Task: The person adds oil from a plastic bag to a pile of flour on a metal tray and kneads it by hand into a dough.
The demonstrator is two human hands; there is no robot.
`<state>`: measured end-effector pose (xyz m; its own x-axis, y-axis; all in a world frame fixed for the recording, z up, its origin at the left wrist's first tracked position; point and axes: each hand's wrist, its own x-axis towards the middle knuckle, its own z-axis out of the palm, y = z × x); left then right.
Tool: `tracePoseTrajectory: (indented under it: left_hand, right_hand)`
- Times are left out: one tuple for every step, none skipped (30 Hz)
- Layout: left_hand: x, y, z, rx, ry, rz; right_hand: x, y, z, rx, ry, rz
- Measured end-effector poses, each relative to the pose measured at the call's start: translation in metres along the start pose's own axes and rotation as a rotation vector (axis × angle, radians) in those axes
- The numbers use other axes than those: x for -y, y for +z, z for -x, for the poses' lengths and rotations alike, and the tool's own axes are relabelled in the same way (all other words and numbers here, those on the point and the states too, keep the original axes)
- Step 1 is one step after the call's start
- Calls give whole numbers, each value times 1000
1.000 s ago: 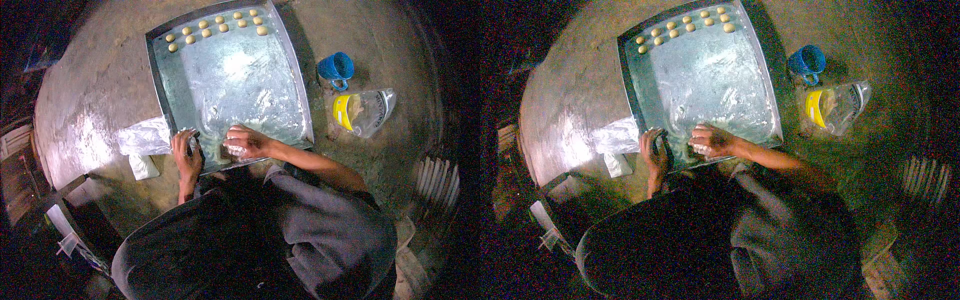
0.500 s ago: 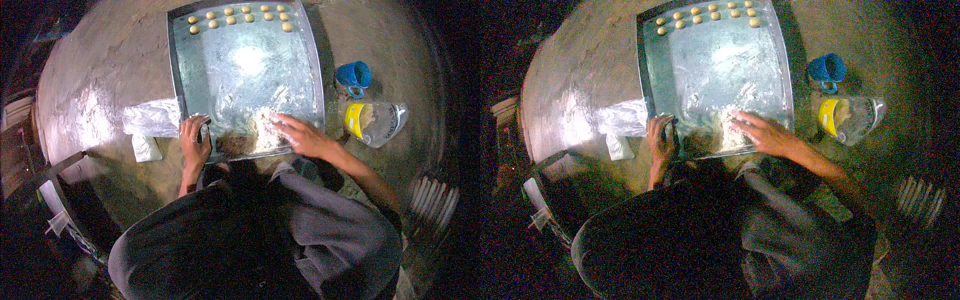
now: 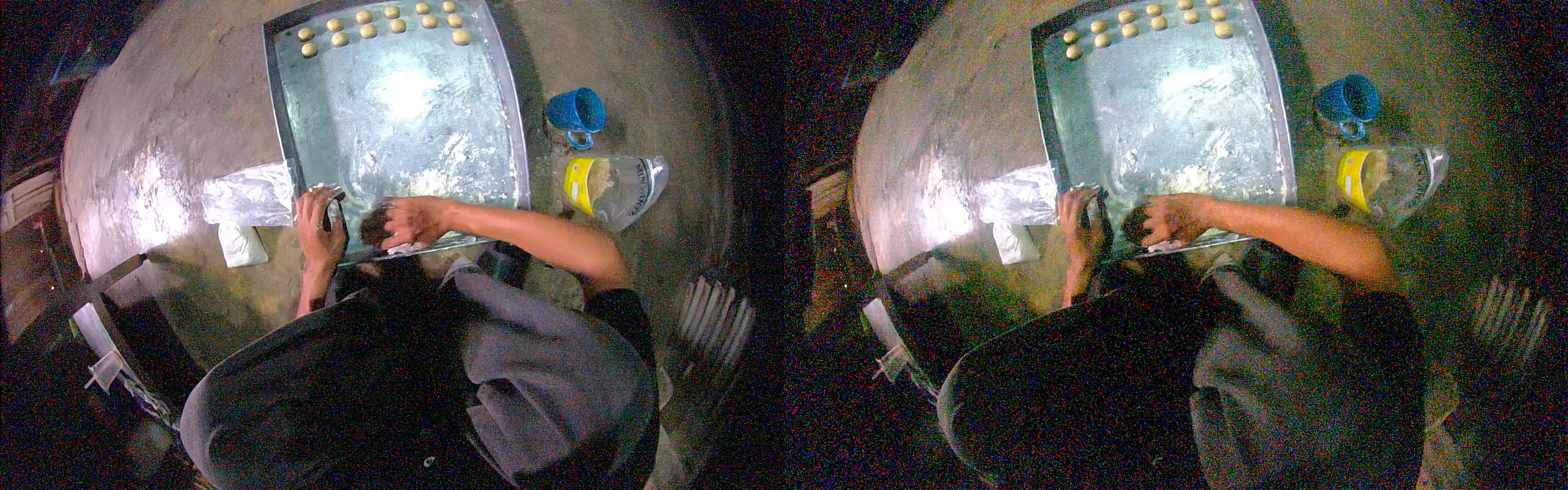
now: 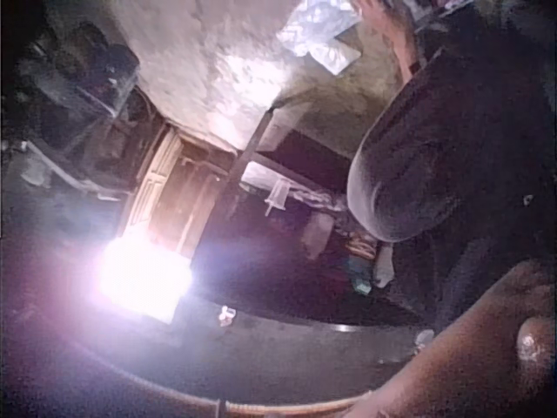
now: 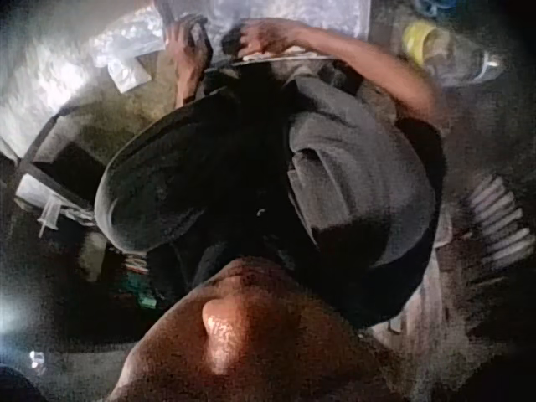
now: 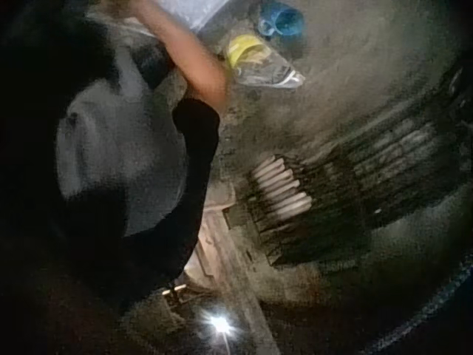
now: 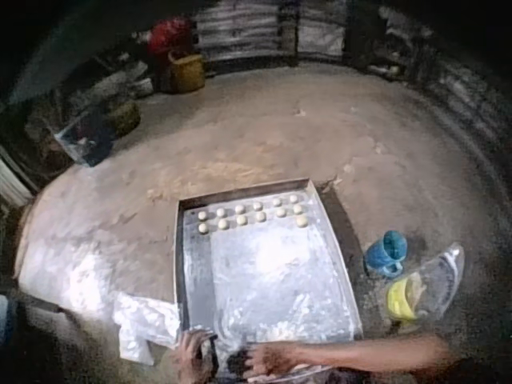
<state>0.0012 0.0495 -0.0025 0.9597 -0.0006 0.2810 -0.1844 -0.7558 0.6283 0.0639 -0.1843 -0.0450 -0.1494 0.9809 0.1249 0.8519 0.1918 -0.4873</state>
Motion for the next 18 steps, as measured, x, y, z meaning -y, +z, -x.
tracePoseTrajectory:
  left_hand:
    - [1,2,1,7,-18,0]
    - [0,1,2,16,-38,-4]
    - [-1,4,1,34,-48,7]
    - [-1,7,0,31,-18,23]
    - [-1,5,0,27,-17,19]
    - [-1,3,-1,22,-15,16]
    - [-3,1,0,17,-14,13]
    - [-4,1,-2,23,-27,30]
    - [-5,0,-2,16,-20,31]
    - [-6,-1,-2,9,-14,31]
    - [-5,-1,-1,0,-16,23]
    - [-1,3,-1,5,-14,-23]
    - [1,5,-1,6,-6,5]
    - [-2,3,-2,8,-2,30]
    - [-5,0,-4,13,1,55]
    - [-9,-2,-6,-5,-6,45]
    - [-8,-6,-4,-10,-12,32]
    - [-8,-6,-4,-12,-15,24]
  right_hand:
    - [-1,1,-4,0,-7,-7]
    - [-4,11,-9,-13,-54,95]
    - [-6,22,-10,23,-19,62]
    - [-8,32,-11,58,16,28]
    - [-10,30,-17,93,31,-4]
    - [-11,29,-21,-79,19,45]
    - [-10,28,-25,-89,37,110]
    - [-9,25,-30,-100,60,181]
    - [-8,23,-33,-110,81,252]
    - [-7,19,-34,-118,101,323]
    - [-7,19,-35,-153,157,318]
    - [-7,19,-35,-188,211,313]
    - [-8,18,-33,-223,266,308]
    - [-12,14,-27,-285,361,252]
    - [-13,2,-24,-352,453,192]
    - [-12,-11,-14,-464,541,226]
    - [-5,-30,-8,-575,625,254]
    - [4,-53,-2,-531,728,190]
